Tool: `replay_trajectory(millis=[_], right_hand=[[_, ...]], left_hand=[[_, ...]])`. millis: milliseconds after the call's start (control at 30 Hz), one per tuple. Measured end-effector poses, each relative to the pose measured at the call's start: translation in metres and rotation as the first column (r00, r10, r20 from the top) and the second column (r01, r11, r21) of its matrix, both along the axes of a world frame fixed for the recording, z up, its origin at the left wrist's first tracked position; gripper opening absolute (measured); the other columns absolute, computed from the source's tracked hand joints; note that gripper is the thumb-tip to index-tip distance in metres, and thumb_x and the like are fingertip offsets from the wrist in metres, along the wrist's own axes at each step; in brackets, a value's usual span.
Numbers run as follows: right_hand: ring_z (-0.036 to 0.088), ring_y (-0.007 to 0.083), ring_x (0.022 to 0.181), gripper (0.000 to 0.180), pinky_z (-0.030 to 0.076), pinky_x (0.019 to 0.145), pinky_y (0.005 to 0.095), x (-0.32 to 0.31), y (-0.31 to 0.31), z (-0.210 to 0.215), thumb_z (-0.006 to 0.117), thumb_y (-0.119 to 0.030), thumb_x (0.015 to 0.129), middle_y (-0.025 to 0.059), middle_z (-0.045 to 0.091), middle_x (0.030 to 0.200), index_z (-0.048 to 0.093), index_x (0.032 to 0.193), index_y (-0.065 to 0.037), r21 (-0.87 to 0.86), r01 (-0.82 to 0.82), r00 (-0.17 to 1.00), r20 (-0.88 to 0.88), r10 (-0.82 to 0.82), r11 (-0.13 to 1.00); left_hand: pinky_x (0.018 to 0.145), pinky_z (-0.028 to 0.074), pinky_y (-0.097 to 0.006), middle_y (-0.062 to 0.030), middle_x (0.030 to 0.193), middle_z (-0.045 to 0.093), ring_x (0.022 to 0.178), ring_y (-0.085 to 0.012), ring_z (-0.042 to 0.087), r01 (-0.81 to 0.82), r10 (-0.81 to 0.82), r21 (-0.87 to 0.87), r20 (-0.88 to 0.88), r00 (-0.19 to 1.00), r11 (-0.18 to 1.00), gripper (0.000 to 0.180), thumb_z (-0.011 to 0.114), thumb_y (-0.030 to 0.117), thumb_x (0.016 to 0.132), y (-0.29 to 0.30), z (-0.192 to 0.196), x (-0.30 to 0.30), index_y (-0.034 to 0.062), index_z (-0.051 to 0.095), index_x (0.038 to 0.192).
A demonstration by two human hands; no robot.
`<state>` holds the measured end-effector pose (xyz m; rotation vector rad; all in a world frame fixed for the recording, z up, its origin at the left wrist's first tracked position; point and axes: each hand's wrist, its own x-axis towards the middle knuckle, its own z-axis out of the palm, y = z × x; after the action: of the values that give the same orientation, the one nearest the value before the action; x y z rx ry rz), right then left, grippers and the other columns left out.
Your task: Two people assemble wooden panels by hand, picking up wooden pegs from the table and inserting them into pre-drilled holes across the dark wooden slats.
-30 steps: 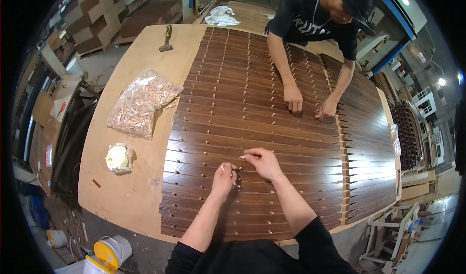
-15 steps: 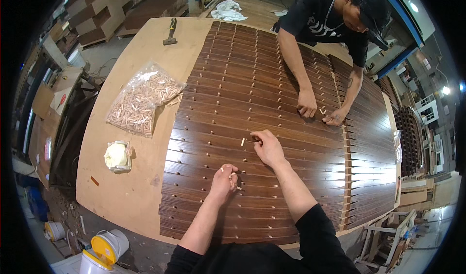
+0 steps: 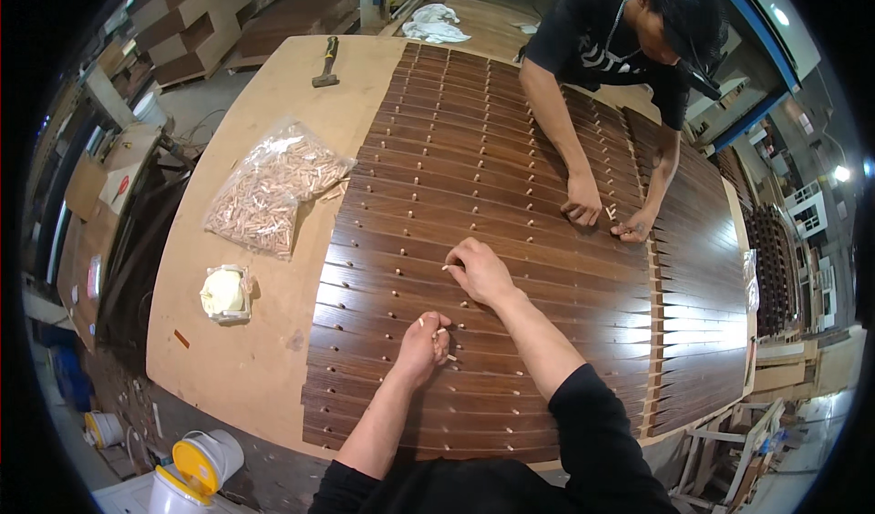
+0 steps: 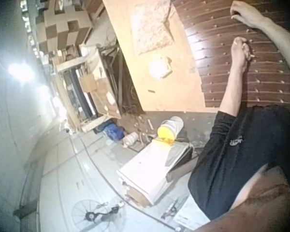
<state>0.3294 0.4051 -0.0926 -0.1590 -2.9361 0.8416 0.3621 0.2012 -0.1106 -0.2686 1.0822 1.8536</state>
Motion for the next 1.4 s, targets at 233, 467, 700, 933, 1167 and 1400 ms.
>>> replay_trajectory(millis=[233, 467, 700, 933, 1167, 1400], right_hand=[[0.066, 0.0333, 0.097, 0.02, 0.054, 0.087, 0.0439, 0.011, -0.007, 0.002, 0.067, -0.015, 0.09, 0.014, 0.067, 0.102, 0.071, 0.109, -0.01, 0.068, -0.186, 0.982, 0.023, 0.185, 0.98], [0.072, 0.0198, 0.089, 0.022, 0.057, 0.08, 0.0338, 0.04, 0.032, -0.012, 0.069, -0.02, 0.093, 0.0135, 0.074, 0.096, 0.073, 0.11, -0.007, -0.396, 0.218, 0.975, 0.115, -0.188, 0.892], [0.072, 0.0284, 0.086, 0.019, 0.055, 0.077, 0.0396, 0.045, 0.011, 0.0, 0.069, -0.025, 0.094, 0.0103, 0.075, 0.091, 0.071, 0.098, -0.007, -0.209, 0.146, 0.989, 0.058, -0.137, 0.967], [0.069, 0.0251, 0.084, 0.014, 0.046, 0.075, 0.0426, 0.045, 0.002, 0.005, 0.067, -0.027, 0.091, 0.0077, 0.071, 0.088, 0.068, 0.089, -0.013, 0.456, -0.11, 0.988, -0.047, 0.147, 0.883], [0.071, 0.0241, 0.089, 0.012, 0.048, 0.082, 0.0405, 0.02, -0.017, 0.016, 0.069, -0.021, 0.082, 0.0077, 0.073, 0.088, 0.069, 0.089, -0.011, 0.599, -0.242, 0.969, 0.191, 0.157, 0.763], [0.071, 0.0279, 0.091, 0.017, 0.05, 0.08, 0.0443, 0.035, -0.003, 0.004, 0.068, -0.025, 0.088, 0.0084, 0.073, 0.09, 0.07, 0.094, -0.009, 0.474, -0.118, 0.992, 0.104, 0.077, 0.873]], left_hand=[[0.044, 0.03, -0.028, -0.0006, 0.059, 0.047, 0.044, -0.0113, 0.037, 0.004, -0.004, 0.015, -0.001, 1.0, 1.0, 0.031, 0.041, 0.036, 0.11, -0.004, -0.004, -0.001, 0.0079, 0.053, 0.107], [0.042, 0.03, -0.027, -0.0007, 0.06, 0.05, 0.045, -0.009, 0.039, -0.002, 0.002, 0.035, 0.001, 1.0, 0.999, 0.029, 0.043, 0.035, 0.11, -0.001, -0.008, 0.001, 0.0086, 0.054, 0.108], [0.042, 0.029, -0.027, -0.0009, 0.061, 0.051, 0.045, -0.0095, 0.039, 0.028, -0.028, 0.048, -0.012, 1.0, 0.998, 0.029, 0.042, 0.034, 0.11, -0.002, -0.009, -0.002, 0.0085, 0.054, 0.108], [0.045, 0.031, -0.027, -0.0007, 0.061, 0.05, 0.046, -0.0093, 0.04, 0.013, -0.013, 0.031, 0.006, 1.0, 0.999, 0.031, 0.041, 0.036, 0.11, -0.004, -0.006, 0.0, 0.0082, 0.053, 0.108], [0.046, 0.031, -0.027, 0.0004, 0.061, 0.05, 0.047, -0.0092, 0.039, 0.026, -0.023, 0.052, -0.039, 0.999, 0.998, 0.031, 0.041, 0.037, 0.111, -0.005, -0.006, -0.002, 0.0088, 0.053, 0.108], [0.045, 0.027, -0.025, 0.0025, 0.061, 0.045, 0.048, -0.0087, 0.036, -0.112, 0.102, 0.085, 0.118, 0.988, 0.99, 0.026, 0.042, 0.035, 0.11, 0.003, 0.003, -0.002, 0.0113, 0.052, 0.107]])
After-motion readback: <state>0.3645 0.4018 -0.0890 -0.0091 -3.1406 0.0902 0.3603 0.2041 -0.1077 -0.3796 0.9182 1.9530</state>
